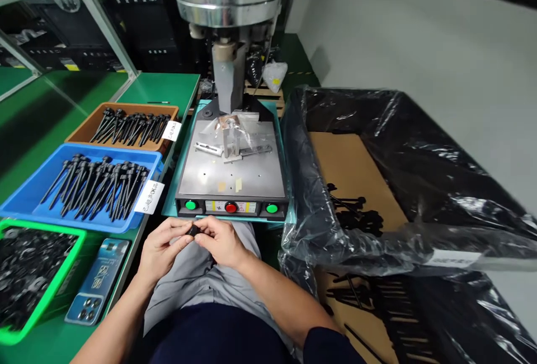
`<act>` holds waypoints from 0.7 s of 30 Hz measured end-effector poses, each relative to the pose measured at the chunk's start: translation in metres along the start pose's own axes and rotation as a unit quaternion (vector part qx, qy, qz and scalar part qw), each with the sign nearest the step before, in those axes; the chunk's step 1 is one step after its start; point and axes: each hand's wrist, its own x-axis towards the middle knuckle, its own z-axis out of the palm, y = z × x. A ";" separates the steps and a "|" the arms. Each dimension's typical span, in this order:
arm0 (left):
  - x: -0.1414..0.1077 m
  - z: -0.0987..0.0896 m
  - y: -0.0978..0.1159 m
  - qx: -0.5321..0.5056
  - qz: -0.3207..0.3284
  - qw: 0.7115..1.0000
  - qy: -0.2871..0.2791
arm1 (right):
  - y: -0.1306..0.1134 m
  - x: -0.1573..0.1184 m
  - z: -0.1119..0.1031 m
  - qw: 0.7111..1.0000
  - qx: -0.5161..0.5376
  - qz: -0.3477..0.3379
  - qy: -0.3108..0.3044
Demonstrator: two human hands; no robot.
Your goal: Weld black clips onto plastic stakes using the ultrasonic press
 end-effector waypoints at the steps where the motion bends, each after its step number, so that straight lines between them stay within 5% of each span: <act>1: 0.004 0.005 0.001 0.011 0.009 1.000 0.000 | 0.003 0.002 -0.002 1.000 0.023 -0.004 0.012; 6: 0.043 0.031 -0.003 -0.071 -0.059 0.995 0.026 | 0.002 0.034 -0.042 0.986 0.038 -0.018 0.164; 11: 0.104 0.061 -0.031 -0.274 -0.219 0.932 0.089 | -0.007 0.085 -0.102 0.945 0.038 -0.036 0.324; 17: 0.166 0.083 -0.058 -0.457 -0.317 0.815 0.164 | 0.002 0.135 -0.126 0.951 -0.048 -0.009 0.307; 21: 0.187 0.090 -0.060 -0.502 -0.336 0.776 0.180 | -0.003 0.152 -0.119 0.969 -0.034 -0.034 0.243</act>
